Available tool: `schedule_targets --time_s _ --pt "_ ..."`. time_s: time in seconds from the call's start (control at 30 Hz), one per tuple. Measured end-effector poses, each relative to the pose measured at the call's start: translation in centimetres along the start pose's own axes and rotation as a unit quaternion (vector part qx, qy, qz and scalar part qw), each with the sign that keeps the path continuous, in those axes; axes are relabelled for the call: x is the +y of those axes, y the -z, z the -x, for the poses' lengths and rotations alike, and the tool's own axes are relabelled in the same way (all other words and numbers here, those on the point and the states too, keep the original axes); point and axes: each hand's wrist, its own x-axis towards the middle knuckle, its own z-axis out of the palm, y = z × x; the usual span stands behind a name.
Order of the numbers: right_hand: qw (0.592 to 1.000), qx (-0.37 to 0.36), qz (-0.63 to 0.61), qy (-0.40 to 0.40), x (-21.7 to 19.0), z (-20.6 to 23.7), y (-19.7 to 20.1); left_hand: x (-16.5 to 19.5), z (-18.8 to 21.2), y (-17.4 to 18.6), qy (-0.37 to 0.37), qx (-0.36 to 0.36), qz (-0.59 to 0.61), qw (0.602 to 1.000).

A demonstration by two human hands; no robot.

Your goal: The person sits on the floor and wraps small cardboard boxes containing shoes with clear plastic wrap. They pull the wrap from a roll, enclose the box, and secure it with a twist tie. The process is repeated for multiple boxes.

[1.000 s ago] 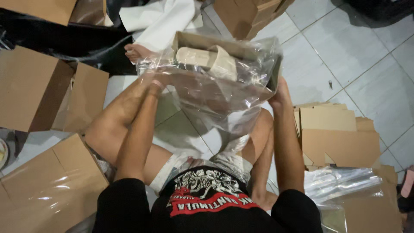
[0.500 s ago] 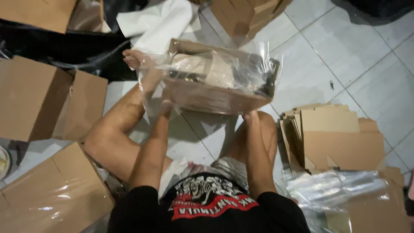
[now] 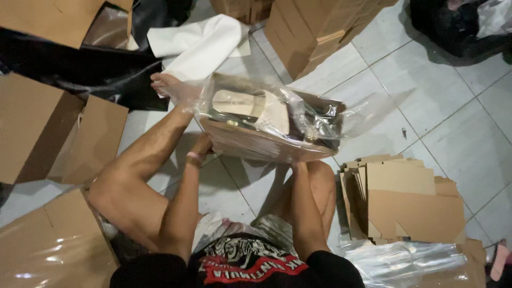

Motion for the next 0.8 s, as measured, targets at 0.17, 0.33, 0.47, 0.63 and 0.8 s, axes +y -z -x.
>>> schedule_targets --time_s 0.17,0.33,0.47,0.63,0.8 --pt "0.997 0.034 0.053 0.038 0.9 0.2 -0.4 -1.4 -1.1 -3.3 -0.026 0.108 -0.022 0.994" --pt "0.986 0.066 0.129 0.081 1.7 0.7 -2.2 0.1 -2.1 -3.2 -0.039 0.126 -0.046 0.99" --pt "0.971 0.086 0.188 0.118 3.9 1.9 -3.6 -1.1 -0.9 -3.4 -0.112 0.229 -0.059 0.965" --pt "0.945 0.09 0.283 0.14 9.1 4.9 -2.0 -5.9 2.4 -7.5 -0.077 0.178 -0.098 0.976" --pt "0.888 0.062 0.418 0.181 10.6 4.0 0.2 -6.8 2.6 -7.5 -0.08 0.146 -0.163 0.973"
